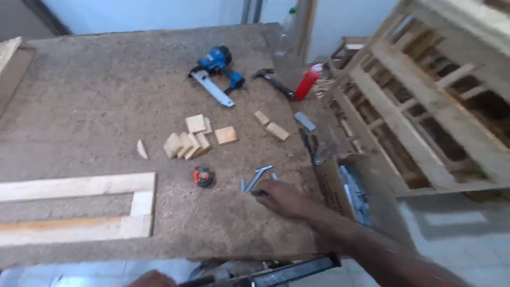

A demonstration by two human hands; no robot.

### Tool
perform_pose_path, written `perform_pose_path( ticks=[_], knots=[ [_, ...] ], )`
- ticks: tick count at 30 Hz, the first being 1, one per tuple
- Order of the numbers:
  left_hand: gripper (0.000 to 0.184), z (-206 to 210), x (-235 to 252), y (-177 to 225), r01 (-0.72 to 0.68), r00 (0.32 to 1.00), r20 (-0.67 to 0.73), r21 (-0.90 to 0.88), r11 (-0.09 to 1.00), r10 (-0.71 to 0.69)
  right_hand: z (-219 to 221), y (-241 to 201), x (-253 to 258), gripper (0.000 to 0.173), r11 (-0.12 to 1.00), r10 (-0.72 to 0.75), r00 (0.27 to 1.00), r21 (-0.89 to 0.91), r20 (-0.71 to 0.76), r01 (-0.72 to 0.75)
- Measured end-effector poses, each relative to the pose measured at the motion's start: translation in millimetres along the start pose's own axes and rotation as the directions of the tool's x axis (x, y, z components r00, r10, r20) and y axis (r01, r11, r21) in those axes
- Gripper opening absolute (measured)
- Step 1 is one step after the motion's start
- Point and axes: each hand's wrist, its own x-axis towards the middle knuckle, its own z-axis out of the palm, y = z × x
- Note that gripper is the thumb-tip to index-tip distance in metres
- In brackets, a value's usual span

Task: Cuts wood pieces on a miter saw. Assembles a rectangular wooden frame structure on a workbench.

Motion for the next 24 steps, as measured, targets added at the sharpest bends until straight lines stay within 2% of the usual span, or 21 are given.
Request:
perform_pose_path(
  ticks=[1,3,5,6,8,12,22,24],
  knots=[
    [0.020,-0.4,-2.6,-0.4,-0.003,1.000,-0.001,-0.006,1.000,0.003,-12.3,-31.0,-16.8,0.022,0.990,-0.019,0.998,0.138,-0.066,0.028],
    [0.023,-0.2,-2.8,-2.0,-0.021,1.000,0.002,-0.033,0.999,0.021,-30.3,-86.6,-53.8,0.020,0.899,-0.206,0.956,0.347,-0.209,0.269],
    [0.025,0.1,-0.6,-1.9,-0.039,0.999,0.009,-0.041,0.998,0.039,-34.0,-125.6,-76.9,0.024,0.761,-0.453,0.857,0.396,-0.245,0.515],
    [0.024,0.4,0.9,-1.3,-0.049,0.999,0.011,-0.039,0.998,0.050,-30.2,-138.2,-83.5,0.020,0.749,-0.515,0.831,0.362,-0.211,0.556],
    [0.024,0.8,2.6,0.6,-0.067,0.998,0.012,-0.027,0.997,0.067,-14.2,-147.1,-89.3,0.013,0.782,-0.570,0.807,0.199,-0.156,0.591],
    [0.023,0.4,3.7,2.0,-0.076,0.997,0.023,-0.016,0.997,0.076,4.7,-142.7,-92.3,0.013,0.801,-0.593,0.778,-0.061,-0.206,0.595],
    [0.019,1.5,5.3,5.5,-0.087,0.996,0.026,-0.009,0.996,0.087,17.1,-146.3,-93.8,0.013,0.812,-0.580,0.766,-0.120,-0.277,0.571],
    [0.016,2.4,4.2,6.1,-0.079,0.997,0.023,-0.012,0.997,0.079,8.9,-144.2,-89.5,0.030,0.852,-0.517,0.819,-0.058,-0.247,0.520]
  ],
)
